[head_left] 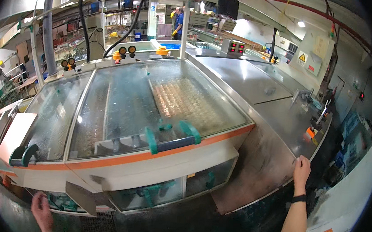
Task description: Placing copper-colored metal sheets onto a conveyor belt for industrial processing.
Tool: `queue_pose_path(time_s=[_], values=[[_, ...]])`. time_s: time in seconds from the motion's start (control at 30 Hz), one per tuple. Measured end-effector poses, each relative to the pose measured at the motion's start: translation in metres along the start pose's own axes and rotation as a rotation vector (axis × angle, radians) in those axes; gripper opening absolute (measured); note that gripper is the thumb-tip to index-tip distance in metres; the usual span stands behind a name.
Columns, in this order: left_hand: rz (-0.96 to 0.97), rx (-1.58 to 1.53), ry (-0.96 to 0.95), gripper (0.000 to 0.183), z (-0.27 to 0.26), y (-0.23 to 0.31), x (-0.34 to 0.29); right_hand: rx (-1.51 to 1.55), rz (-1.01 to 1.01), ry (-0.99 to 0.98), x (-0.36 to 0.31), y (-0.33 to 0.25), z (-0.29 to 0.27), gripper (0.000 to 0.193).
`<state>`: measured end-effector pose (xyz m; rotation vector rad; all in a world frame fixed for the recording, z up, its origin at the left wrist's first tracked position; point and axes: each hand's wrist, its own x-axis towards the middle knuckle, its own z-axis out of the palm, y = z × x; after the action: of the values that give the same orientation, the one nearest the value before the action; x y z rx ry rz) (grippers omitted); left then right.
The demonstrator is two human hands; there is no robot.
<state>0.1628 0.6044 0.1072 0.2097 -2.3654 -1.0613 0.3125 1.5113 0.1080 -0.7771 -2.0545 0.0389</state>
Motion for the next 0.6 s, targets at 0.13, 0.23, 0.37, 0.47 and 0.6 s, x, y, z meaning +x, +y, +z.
queue_pose_path(time_s=[0.13, 0.23, 0.37, 0.47, 0.6], values=[[0.013, 0.006, 0.115, 0.032, -0.087, -0.108, 0.085, 0.051, 0.154, 0.055, -0.066, -0.064, -0.030, 0.027], [0.038, -0.081, 0.173, 0.036, -0.143, -0.200, 0.162, 0.205, 0.232, -0.030, -0.111, -0.135, -0.049, 0.023], [0.059, 0.199, 0.176, 0.045, -0.216, -0.330, 0.276, 0.416, 0.282, -0.080, -0.178, -0.273, -0.064, 0.023], [0.074, 0.324, 0.171, 0.048, -0.230, -0.375, 0.332, 0.562, 0.278, -0.172, -0.233, -0.378, -0.056, 0.022], [0.037, 0.458, 0.035, 0.051, -0.239, -0.388, 0.375, 0.583, 0.016, -0.419, -0.273, -0.503, -0.055, 0.023]])
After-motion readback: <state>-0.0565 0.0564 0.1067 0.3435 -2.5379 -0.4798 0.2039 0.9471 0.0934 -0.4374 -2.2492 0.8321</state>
